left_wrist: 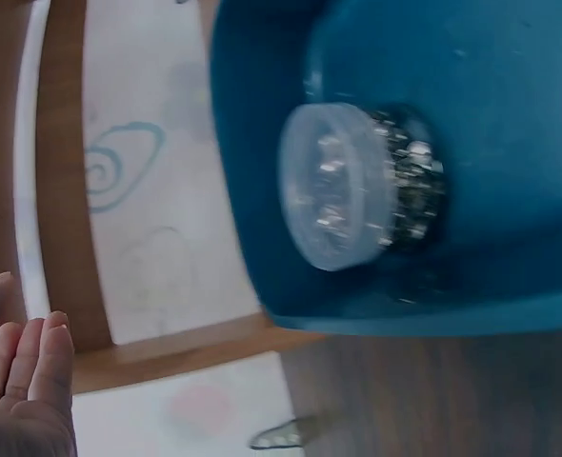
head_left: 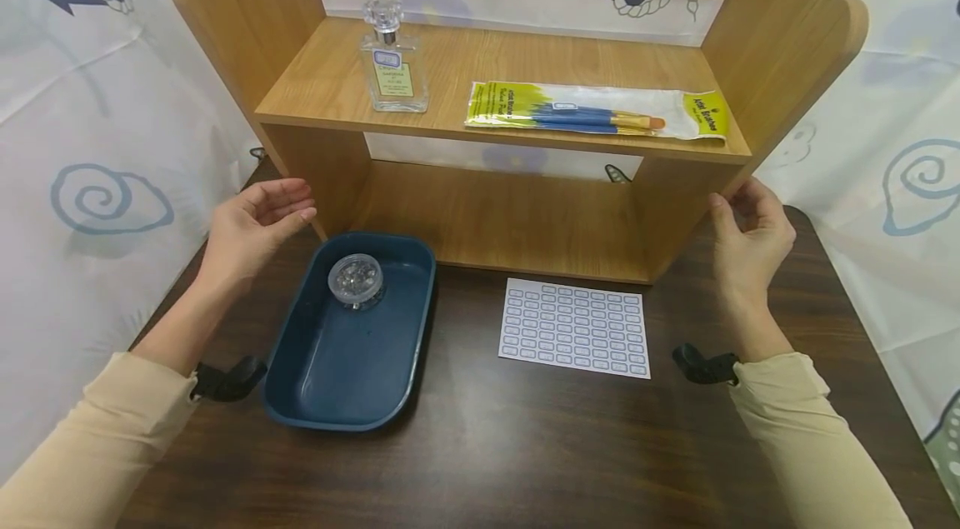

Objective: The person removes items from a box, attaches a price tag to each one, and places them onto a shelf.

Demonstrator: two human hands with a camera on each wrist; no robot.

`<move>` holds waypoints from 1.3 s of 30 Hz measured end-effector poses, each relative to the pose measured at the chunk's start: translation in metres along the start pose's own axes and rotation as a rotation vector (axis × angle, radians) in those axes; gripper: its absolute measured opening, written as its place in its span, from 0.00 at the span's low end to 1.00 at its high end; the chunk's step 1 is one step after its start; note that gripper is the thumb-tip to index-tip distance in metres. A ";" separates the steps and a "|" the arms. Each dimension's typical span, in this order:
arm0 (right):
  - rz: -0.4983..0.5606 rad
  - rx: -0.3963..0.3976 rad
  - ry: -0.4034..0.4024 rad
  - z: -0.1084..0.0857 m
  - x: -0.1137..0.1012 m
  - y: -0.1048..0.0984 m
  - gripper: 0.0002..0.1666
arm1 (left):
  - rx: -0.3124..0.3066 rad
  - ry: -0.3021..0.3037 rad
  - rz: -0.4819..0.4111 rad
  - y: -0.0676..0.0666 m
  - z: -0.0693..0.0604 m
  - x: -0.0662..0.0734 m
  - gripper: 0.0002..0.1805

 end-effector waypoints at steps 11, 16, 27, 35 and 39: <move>0.122 0.049 0.023 -0.003 0.002 -0.006 0.16 | -0.071 -0.109 0.138 -0.003 -0.009 -0.037 0.26; 0.320 0.147 0.032 -0.006 0.008 -0.011 0.16 | -0.104 -0.114 0.150 -0.004 -0.010 -0.048 0.28; 0.536 0.106 -0.039 -0.033 -0.014 0.005 0.15 | -0.161 -0.156 0.199 -0.003 -0.014 -0.067 0.30; 0.416 -0.106 -0.055 -0.059 -0.024 0.037 0.17 | -0.212 -0.166 0.199 -0.001 -0.015 -0.073 0.31; 0.364 -0.184 -0.063 -0.071 -0.029 0.053 0.17 | -0.234 -0.173 0.206 0.001 -0.016 -0.077 0.30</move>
Point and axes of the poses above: each hand's wrist, its own z-axis towards the middle knuckle, its own y-axis out of the palm, x = y × z, the point moved 6 cm from there along z, towards the middle knuckle, and after that the axes turned 2 degrees about -z, right-handed, at the moved point
